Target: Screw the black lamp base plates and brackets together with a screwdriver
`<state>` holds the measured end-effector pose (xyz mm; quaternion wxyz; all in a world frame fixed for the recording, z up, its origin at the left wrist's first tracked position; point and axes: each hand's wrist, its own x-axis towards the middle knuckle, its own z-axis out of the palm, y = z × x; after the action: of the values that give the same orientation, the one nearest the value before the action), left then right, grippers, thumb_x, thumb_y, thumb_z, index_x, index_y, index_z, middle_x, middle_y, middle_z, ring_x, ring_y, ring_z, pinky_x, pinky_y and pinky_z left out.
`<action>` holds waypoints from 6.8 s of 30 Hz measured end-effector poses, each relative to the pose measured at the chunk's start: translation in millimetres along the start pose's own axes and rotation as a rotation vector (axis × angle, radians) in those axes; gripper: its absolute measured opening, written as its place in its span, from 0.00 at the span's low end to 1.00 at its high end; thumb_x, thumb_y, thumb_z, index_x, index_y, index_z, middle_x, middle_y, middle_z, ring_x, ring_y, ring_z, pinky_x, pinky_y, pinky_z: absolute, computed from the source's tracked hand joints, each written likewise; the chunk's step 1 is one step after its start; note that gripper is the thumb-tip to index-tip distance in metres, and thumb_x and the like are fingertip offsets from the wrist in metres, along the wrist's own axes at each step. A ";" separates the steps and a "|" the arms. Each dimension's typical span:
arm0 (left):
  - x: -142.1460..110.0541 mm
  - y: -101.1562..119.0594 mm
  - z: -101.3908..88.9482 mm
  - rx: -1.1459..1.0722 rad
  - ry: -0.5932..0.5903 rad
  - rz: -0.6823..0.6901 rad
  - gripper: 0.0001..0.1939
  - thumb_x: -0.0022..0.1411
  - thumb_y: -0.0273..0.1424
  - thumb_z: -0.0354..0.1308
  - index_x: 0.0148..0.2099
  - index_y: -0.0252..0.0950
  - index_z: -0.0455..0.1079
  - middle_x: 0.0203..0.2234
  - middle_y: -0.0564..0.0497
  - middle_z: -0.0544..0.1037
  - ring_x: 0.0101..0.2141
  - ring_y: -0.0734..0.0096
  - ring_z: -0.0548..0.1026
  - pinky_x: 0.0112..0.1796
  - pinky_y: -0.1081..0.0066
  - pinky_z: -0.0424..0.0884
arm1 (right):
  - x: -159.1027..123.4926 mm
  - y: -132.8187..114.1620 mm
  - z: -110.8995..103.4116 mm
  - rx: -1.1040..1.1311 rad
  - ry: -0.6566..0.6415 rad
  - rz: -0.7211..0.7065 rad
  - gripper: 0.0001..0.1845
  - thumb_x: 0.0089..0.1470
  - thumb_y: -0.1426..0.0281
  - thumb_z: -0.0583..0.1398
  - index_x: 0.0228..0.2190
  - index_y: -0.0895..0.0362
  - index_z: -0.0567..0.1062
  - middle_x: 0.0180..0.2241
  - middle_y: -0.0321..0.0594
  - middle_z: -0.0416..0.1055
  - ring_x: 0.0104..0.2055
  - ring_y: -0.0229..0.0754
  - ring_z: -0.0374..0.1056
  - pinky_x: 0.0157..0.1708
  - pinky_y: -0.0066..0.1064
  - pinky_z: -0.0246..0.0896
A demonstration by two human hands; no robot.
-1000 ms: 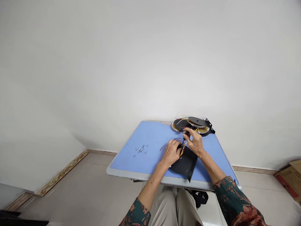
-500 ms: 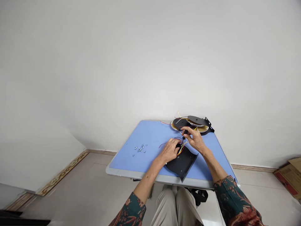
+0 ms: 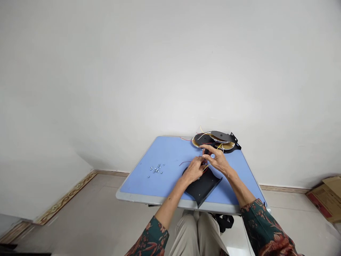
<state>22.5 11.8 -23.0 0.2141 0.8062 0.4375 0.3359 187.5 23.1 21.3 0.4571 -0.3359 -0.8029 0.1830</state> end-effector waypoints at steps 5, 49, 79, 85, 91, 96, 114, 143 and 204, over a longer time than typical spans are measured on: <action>5.2 -2.1 2.8 -0.041 0.009 -0.011 0.09 0.67 0.25 0.51 0.39 0.35 0.73 0.38 0.44 0.80 0.42 0.60 0.77 0.46 0.65 0.70 | 1.8 4.2 10.9 -0.051 0.099 -0.017 0.18 0.62 0.64 0.60 0.53 0.51 0.77 0.42 0.41 0.79 0.36 0.42 0.72 0.40 0.35 0.68; 9.8 -3.5 1.1 -0.190 0.039 -0.141 0.06 0.62 0.28 0.57 0.33 0.36 0.74 0.29 0.54 0.80 0.32 0.69 0.75 0.39 0.72 0.68 | -1.4 3.1 8.3 -0.041 0.167 0.051 0.19 0.57 0.69 0.61 0.51 0.51 0.76 0.41 0.41 0.77 0.37 0.44 0.72 0.43 0.38 0.71; 13.8 12.1 4.5 0.311 -0.076 -0.018 0.08 0.70 0.30 0.54 0.44 0.32 0.73 0.38 0.39 0.78 0.44 0.53 0.75 0.47 0.61 0.71 | -9.9 13.0 7.2 0.028 0.512 0.104 0.22 0.60 0.62 0.59 0.55 0.54 0.72 0.39 0.41 0.76 0.36 0.43 0.72 0.43 0.40 0.71; -5.1 4.4 -34.1 0.408 0.121 -0.033 0.09 0.72 0.31 0.51 0.42 0.35 0.71 0.39 0.41 0.78 0.46 0.56 0.73 0.49 0.61 0.67 | -8.2 12.8 8.4 0.091 0.521 0.147 0.24 0.59 0.60 0.61 0.55 0.54 0.72 0.35 0.39 0.75 0.33 0.41 0.70 0.39 0.39 0.72; -60.5 -60.1 -116.0 0.488 0.426 -0.408 0.07 0.69 0.28 0.55 0.38 0.37 0.73 0.38 0.45 0.79 0.42 0.59 0.73 0.45 0.63 0.68 | -8.8 9.8 15.1 0.020 0.388 0.080 0.22 0.60 0.60 0.61 0.53 0.53 0.74 0.37 0.41 0.77 0.36 0.44 0.74 0.44 0.43 0.74; -96.8 -93.7 -145.2 0.499 0.394 -0.400 0.05 0.64 0.26 0.59 0.35 0.38 0.74 0.37 0.46 0.80 0.43 0.58 0.74 0.48 0.62 0.68 | -8.5 12.1 14.9 0.001 0.376 0.099 0.22 0.59 0.61 0.62 0.53 0.52 0.75 0.38 0.40 0.77 0.36 0.44 0.74 0.44 0.42 0.74; -105.9 -115.8 -161.5 0.358 0.095 -0.213 0.26 0.76 0.40 0.38 0.66 0.35 0.62 0.51 0.46 0.80 0.59 0.60 0.69 0.62 0.59 0.59 | -11.3 12.4 13.4 -0.016 0.340 0.126 0.22 0.59 0.59 0.62 0.53 0.52 0.75 0.36 0.38 0.77 0.36 0.43 0.75 0.45 0.43 0.75; -87.9 -8.9 1.3 0.191 0.279 -0.241 0.35 0.65 0.39 0.60 0.68 0.31 0.55 0.61 0.33 0.68 0.60 0.45 0.68 0.59 0.47 0.66 | -7.3 -7.6 12.6 0.108 0.327 0.007 0.17 0.60 0.64 0.62 0.51 0.51 0.74 0.39 0.39 0.78 0.37 0.42 0.76 0.42 0.36 0.75; -1.4 -22.9 -10.8 -0.116 0.103 -0.045 0.14 0.64 0.20 0.47 0.42 0.36 0.73 0.36 0.48 0.80 0.38 0.66 0.77 0.44 0.68 0.71 | 38.2 13.5 7.4 -0.053 -0.079 0.052 0.24 0.55 0.75 0.58 0.53 0.51 0.77 0.27 0.32 0.76 0.29 0.38 0.72 0.38 0.30 0.70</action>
<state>1.2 23.2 -30.8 0.2453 0.7641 0.4455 0.3968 172.6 59.7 32.7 0.4113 -0.3611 -0.8159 0.1865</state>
